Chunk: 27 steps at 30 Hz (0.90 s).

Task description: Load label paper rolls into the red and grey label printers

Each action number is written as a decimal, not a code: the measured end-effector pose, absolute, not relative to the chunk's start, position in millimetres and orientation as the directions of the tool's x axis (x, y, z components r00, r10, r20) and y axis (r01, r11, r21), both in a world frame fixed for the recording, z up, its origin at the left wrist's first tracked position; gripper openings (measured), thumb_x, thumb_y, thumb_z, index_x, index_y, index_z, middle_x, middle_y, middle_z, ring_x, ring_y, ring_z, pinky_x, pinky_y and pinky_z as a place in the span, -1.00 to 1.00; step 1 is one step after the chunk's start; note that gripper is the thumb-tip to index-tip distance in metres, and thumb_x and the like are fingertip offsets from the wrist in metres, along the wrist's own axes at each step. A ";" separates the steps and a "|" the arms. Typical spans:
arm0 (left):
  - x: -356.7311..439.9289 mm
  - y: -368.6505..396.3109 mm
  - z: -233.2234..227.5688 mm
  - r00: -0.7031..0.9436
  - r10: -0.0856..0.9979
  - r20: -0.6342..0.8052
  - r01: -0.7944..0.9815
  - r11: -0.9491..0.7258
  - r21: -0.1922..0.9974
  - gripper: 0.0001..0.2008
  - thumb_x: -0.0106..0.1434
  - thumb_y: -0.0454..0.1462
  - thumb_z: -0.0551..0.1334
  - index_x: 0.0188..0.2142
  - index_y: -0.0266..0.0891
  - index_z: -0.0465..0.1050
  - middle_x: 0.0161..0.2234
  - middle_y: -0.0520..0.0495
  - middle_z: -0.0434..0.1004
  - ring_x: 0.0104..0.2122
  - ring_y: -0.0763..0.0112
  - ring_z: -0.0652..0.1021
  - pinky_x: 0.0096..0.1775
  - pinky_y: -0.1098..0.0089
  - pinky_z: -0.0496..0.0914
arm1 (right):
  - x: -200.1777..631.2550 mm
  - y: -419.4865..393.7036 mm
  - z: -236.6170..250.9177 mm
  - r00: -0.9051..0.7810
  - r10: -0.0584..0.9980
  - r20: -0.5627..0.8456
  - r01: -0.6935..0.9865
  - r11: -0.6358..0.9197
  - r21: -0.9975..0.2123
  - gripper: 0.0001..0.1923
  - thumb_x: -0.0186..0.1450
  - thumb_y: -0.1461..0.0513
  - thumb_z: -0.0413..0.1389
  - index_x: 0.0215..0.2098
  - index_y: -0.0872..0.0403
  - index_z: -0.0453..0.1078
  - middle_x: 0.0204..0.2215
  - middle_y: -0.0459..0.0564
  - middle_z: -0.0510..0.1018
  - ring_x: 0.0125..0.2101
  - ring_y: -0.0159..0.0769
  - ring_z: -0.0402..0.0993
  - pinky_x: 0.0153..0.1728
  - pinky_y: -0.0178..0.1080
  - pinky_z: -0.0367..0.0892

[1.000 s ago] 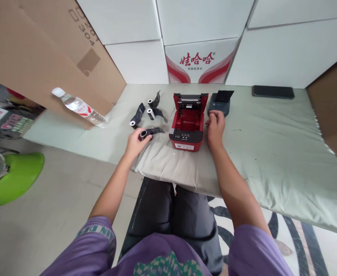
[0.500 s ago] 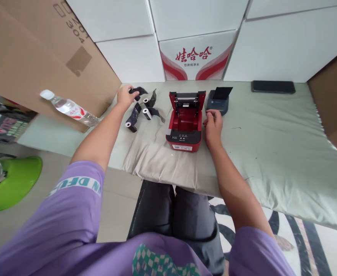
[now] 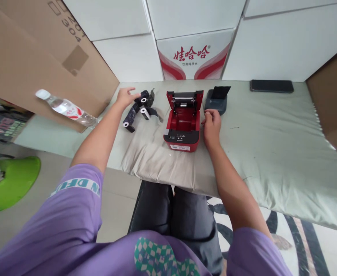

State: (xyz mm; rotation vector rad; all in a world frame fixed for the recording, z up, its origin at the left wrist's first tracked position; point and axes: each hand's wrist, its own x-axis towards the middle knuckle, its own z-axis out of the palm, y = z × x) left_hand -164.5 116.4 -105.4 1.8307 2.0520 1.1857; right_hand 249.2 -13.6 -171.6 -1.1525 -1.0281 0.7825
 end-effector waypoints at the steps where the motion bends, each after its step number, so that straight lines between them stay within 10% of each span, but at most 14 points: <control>1: -167.5 109.9 -101.6 -0.290 0.858 0.424 0.766 -0.057 0.640 -0.69 0.15 -0.29 0.52 -0.12 -0.33 0.63 -0.17 -0.12 0.54 -0.11 0.24 0.58 0.17 0.15 0.43 | 249.8 -13.4 -171.5 0.361 0.902 0.238 0.011 0.252 -0.968 -0.56 0.35 -0.21 0.15 -0.20 -0.05 0.42 -0.35 -0.14 0.44 -0.48 -0.37 0.34 -0.43 -0.22 0.26; 7: -175.3 16.2 -105.3 -0.298 0.847 0.441 0.694 -0.125 0.709 -0.81 0.33 -0.14 0.40 -0.19 -0.20 0.63 -0.25 -0.06 0.57 -0.24 0.32 0.54 0.02 0.26 0.47 | 249.6 -11.8 -169.6 0.380 0.890 0.250 -0.008 0.273 -0.962 -0.59 0.37 -0.19 0.14 -0.22 -0.04 0.42 -0.34 -0.12 0.46 -0.50 -0.38 0.36 -0.45 -0.21 0.26; 12: -158.4 -61.3 -156.7 -0.403 0.770 0.495 0.714 -0.074 0.696 -0.46 0.05 -0.17 0.55 0.03 -0.16 0.52 0.02 -0.16 0.55 -0.12 0.25 0.57 0.09 0.22 0.48 | 246.8 -12.5 -169.9 0.362 0.896 0.257 -0.002 0.277 -0.961 -0.58 0.34 -0.19 0.17 -0.23 -0.05 0.42 -0.33 -0.12 0.50 -0.49 -0.38 0.35 -0.46 -0.21 0.27; 27: -162.6 -52.5 -198.5 -0.622 0.735 0.268 0.215 -0.168 0.962 -0.35 0.07 0.05 0.55 0.01 -0.18 0.40 -0.04 -0.20 0.60 -0.02 0.22 0.65 0.10 0.22 0.55 | 244.8 -11.1 -173.1 0.344 0.893 0.290 0.027 0.299 -0.954 -0.57 0.38 -0.21 0.14 -0.22 -0.05 0.42 -0.33 -0.10 0.47 -0.48 -0.35 0.36 -0.43 -0.19 0.31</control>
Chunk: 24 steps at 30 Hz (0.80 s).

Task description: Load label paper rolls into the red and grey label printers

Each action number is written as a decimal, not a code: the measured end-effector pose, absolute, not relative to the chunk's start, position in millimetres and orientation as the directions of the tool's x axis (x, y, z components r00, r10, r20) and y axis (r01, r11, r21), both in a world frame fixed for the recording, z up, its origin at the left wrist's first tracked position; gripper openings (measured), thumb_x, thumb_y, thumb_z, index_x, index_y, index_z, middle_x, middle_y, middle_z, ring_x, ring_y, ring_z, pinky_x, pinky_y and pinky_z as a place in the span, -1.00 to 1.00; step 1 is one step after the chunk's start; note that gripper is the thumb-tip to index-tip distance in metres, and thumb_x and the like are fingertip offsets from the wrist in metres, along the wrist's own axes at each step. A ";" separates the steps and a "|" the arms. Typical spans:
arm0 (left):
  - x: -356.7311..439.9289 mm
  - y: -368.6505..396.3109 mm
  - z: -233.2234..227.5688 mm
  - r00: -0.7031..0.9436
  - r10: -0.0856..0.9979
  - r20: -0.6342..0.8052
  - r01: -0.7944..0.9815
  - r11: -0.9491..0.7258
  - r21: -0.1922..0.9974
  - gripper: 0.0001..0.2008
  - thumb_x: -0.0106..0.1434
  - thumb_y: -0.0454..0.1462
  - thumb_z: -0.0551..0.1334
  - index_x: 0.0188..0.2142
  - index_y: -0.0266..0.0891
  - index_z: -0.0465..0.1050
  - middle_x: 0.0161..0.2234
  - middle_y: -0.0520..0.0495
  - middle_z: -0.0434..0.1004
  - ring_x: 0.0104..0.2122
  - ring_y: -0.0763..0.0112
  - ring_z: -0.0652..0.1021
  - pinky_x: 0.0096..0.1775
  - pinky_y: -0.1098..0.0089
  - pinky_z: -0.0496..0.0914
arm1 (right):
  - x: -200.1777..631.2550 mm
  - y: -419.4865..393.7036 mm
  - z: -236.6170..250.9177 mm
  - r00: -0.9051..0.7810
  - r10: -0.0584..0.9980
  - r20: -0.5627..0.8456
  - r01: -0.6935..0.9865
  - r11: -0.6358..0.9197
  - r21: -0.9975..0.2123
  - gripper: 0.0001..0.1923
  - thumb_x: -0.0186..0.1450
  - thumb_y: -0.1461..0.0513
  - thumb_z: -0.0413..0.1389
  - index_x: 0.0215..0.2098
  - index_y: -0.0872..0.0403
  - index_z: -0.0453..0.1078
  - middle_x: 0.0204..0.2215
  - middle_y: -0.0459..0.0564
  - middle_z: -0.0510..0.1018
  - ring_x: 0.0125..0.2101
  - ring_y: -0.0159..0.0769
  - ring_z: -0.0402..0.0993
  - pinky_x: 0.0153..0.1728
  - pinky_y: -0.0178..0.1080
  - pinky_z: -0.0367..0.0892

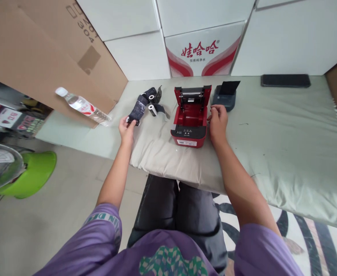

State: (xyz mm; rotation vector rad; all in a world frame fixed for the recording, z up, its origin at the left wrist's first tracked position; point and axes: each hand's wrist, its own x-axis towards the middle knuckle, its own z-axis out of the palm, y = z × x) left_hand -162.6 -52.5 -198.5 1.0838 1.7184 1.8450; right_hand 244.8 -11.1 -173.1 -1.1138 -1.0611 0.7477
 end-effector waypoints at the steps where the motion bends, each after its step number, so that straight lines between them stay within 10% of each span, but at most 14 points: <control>1: -164.0 -52.3 -199.6 -0.622 0.737 0.265 0.204 -0.174 0.963 -0.31 0.05 0.08 0.55 0.03 -0.18 0.40 -0.04 -0.20 0.60 -0.02 0.21 0.65 0.10 0.21 0.55 | 245.2 -10.2 -174.2 0.345 0.893 0.289 0.029 0.297 -0.954 -0.56 0.38 -0.21 0.14 -0.21 -0.05 0.42 -0.32 -0.10 0.47 -0.48 -0.35 0.35 -0.43 -0.19 0.30; 24: -173.8 -53.6 -192.4 -0.662 0.706 0.253 -0.061 -0.387 0.920 -0.18 -0.24 0.21 0.66 -0.15 -0.15 0.44 -0.17 -0.02 0.58 -0.11 0.39 0.62 0.03 0.36 0.52 | 251.3 -1.4 -182.3 0.387 0.896 0.221 -0.020 0.247 -0.969 -0.60 0.31 -0.16 0.17 -0.23 -0.03 0.39 -0.30 -0.09 0.48 -0.52 -0.40 0.32 -0.47 -0.24 0.23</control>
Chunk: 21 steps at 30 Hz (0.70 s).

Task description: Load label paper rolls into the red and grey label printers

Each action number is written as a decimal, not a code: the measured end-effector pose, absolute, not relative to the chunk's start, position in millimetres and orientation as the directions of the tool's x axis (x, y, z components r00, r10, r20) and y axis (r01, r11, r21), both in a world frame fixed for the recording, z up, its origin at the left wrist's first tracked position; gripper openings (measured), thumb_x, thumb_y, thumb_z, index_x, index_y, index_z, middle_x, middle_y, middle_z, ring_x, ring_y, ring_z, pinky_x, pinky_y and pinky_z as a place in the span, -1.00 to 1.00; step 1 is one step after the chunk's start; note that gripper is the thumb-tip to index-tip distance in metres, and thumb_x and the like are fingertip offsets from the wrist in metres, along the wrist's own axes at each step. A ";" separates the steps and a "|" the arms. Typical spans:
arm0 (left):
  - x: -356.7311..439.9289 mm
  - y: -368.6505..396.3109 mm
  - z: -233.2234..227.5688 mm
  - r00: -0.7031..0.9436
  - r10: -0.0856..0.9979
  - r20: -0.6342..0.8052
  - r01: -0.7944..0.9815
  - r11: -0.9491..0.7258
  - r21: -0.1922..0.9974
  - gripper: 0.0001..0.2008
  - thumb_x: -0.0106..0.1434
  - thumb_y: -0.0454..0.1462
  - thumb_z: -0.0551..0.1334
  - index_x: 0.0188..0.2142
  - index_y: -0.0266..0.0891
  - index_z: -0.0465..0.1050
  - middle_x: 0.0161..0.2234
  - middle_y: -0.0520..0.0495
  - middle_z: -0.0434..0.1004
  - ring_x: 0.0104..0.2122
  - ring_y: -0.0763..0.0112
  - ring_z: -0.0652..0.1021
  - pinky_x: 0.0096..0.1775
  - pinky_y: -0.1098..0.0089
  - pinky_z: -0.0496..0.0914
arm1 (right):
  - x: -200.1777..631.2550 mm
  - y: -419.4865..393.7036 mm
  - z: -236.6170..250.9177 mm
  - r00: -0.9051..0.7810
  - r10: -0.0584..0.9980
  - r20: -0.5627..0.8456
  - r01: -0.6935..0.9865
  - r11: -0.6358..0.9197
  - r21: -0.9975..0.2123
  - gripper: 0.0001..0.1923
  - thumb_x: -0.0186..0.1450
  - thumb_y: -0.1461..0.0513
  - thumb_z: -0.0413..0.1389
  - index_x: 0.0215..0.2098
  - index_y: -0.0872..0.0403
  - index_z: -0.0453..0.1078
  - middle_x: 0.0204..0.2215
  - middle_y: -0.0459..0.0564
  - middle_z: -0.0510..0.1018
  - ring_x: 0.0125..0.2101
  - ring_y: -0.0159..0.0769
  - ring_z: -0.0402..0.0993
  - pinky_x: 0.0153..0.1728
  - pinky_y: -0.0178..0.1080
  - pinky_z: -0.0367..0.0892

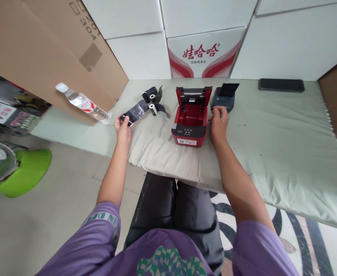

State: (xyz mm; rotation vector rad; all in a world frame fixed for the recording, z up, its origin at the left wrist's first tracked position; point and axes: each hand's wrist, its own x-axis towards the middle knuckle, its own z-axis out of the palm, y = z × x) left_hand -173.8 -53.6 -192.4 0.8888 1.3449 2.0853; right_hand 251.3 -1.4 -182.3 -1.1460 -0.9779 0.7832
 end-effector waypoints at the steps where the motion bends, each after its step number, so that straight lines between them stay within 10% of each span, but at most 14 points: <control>1: -172.3 -54.4 -190.2 -0.672 0.700 0.244 -0.099 -0.411 0.906 -0.20 -0.26 0.18 0.68 -0.20 -0.16 0.43 -0.23 0.04 0.55 -0.17 0.46 0.60 0.00 0.41 0.51 | 251.2 -1.5 -182.2 0.387 0.895 0.220 -0.012 0.243 -0.970 -0.61 0.32 -0.16 0.16 -0.22 -0.03 0.39 -0.30 -0.09 0.48 -0.52 -0.39 0.32 -0.48 -0.24 0.21; 16: -121.0 -70.9 -142.9 -0.546 0.837 0.036 -0.302 -0.237 0.923 -0.33 -0.02 0.25 0.58 -0.21 -0.17 0.49 -0.40 0.11 0.51 -0.55 0.66 0.39 -0.62 0.54 0.00 | 247.4 -5.1 -178.4 0.370 0.905 0.211 -0.046 0.244 -0.969 -0.68 0.28 -0.08 0.20 -0.25 -0.02 0.43 -0.36 -0.16 0.50 -0.52 -0.42 0.35 -0.47 -0.25 0.24; 21: -63.5 -78.2 -81.2 -0.079 0.993 0.083 -0.390 -0.108 0.915 -0.48 0.31 0.19 0.41 -0.13 -0.23 0.62 -0.39 0.00 0.49 -0.55 0.62 0.36 -0.60 0.54 0.17 | 246.6 -5.3 -177.7 0.370 0.908 0.196 -0.050 0.230 -0.972 -0.70 0.28 -0.06 0.19 -0.25 -0.03 0.42 -0.36 -0.16 0.50 -0.53 -0.41 0.34 -0.47 -0.25 0.24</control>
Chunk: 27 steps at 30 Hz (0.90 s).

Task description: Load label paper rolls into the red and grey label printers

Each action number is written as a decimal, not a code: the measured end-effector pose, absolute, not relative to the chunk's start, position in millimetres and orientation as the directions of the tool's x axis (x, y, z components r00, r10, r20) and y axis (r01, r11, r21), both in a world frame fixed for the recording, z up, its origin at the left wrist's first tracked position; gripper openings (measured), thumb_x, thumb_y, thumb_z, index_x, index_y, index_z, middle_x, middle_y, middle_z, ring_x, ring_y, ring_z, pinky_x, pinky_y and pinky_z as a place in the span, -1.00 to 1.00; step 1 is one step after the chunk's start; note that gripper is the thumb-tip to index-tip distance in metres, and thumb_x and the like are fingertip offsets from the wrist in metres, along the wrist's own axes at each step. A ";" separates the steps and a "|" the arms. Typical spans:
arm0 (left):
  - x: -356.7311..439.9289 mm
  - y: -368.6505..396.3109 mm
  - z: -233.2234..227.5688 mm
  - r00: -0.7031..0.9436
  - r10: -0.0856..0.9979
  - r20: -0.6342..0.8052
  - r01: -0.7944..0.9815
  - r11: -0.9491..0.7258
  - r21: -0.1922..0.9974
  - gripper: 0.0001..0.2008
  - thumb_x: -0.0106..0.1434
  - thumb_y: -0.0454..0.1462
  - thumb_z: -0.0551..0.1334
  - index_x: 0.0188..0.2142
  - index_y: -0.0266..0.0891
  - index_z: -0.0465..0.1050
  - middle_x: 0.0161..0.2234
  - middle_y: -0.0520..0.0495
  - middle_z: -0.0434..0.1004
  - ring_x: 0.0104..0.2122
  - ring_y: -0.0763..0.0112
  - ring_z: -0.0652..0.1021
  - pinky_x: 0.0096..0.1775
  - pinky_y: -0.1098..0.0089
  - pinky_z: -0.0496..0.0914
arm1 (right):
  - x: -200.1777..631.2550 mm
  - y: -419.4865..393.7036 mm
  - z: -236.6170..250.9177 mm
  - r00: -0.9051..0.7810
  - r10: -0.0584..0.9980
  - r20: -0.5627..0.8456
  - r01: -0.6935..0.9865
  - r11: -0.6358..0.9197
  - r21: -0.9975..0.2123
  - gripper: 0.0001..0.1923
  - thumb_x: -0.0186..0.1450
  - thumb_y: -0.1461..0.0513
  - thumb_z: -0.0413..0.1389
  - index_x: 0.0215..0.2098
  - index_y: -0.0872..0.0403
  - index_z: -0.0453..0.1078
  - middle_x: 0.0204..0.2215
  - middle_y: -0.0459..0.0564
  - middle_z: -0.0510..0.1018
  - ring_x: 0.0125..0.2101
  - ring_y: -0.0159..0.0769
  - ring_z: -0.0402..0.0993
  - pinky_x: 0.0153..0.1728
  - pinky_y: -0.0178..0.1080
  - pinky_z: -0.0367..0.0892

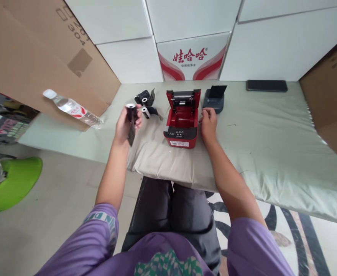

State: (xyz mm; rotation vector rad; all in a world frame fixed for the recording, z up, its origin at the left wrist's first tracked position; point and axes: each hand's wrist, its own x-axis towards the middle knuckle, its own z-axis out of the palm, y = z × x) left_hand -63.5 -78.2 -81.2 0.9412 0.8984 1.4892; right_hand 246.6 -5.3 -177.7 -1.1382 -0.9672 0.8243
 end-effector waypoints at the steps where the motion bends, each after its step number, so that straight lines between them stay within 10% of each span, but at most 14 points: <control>1: -52.3 -78.9 -70.8 0.044 0.995 0.093 -0.390 -0.068 0.918 -0.52 0.31 0.13 0.44 -0.09 -0.24 0.63 -0.35 -0.03 0.52 -0.52 0.60 0.42 -0.58 0.54 0.24 | 246.6 -4.8 -177.5 0.371 0.910 0.185 -0.058 0.222 -0.973 -0.70 0.27 -0.06 0.19 -0.25 -0.02 0.42 -0.36 -0.16 0.49 -0.53 -0.42 0.34 -0.48 -0.25 0.23; 15: -5.4 -74.1 -71.0 0.310 0.948 0.068 -0.051 -0.054 0.997 -0.52 0.29 0.09 0.43 -0.04 -0.23 0.60 -0.21 -0.11 0.69 -0.18 0.25 0.71 -0.18 0.30 0.64 | 243.5 -13.8 -164.5 0.347 0.918 0.190 -0.044 0.218 -0.975 -0.71 0.31 -0.06 0.14 -0.23 -0.04 0.38 -0.35 -0.16 0.47 -0.50 -0.39 0.36 -0.45 -0.24 0.25; 27: 7.5 -28.2 -76.0 0.403 0.903 0.149 0.406 -0.322 0.855 -0.56 0.24 -0.31 0.46 0.13 -0.24 0.64 0.13 -0.22 0.70 0.14 0.09 0.65 0.29 0.03 0.43 | 243.5 -13.0 -166.2 0.331 0.923 0.198 -0.012 0.214 -0.977 -0.69 0.33 -0.09 0.14 -0.22 -0.05 0.37 -0.35 -0.16 0.47 -0.50 -0.38 0.36 -0.43 -0.23 0.27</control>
